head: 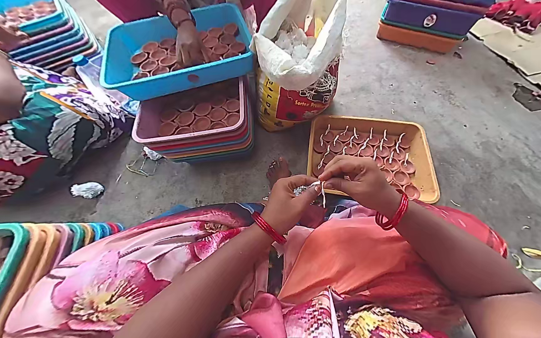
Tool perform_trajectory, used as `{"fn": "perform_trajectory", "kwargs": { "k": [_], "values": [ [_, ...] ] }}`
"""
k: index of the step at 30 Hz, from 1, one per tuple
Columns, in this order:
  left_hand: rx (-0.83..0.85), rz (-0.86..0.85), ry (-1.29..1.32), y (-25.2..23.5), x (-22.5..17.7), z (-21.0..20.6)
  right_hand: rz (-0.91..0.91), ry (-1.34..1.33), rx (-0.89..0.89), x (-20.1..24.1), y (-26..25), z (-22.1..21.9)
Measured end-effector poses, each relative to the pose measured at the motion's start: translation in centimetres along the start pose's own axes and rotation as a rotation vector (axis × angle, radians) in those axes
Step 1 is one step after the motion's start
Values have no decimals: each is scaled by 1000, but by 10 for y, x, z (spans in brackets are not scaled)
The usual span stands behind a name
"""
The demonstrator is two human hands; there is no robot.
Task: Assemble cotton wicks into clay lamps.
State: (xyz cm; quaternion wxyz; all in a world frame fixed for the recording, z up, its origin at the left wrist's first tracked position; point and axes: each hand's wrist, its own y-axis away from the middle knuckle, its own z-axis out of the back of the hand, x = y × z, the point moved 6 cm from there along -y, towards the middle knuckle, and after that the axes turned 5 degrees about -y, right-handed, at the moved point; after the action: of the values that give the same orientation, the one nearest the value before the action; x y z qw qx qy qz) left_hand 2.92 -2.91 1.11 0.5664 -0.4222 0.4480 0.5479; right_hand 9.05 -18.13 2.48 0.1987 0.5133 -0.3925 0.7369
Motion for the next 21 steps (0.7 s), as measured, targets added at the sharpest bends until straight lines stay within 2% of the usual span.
{"fn": "perform_trajectory", "kwargs": {
  "k": [7, 14, 18, 21],
  "values": [
    [-22, -173, -210, 0, -2, 0, -28, -16, 42, -3, 0, -1],
    [-35, -203, -270, 1, -2, 1, 87, 94, 77, -2, -1, -6],
    [-3, -127, -223, -1, -2, 2, 69, 103, 89, -6, 0, -6],
    [-45, 49, -89, -6, 8, 10, 47, 91, 71, -7, -1, 1]
  ]
}}
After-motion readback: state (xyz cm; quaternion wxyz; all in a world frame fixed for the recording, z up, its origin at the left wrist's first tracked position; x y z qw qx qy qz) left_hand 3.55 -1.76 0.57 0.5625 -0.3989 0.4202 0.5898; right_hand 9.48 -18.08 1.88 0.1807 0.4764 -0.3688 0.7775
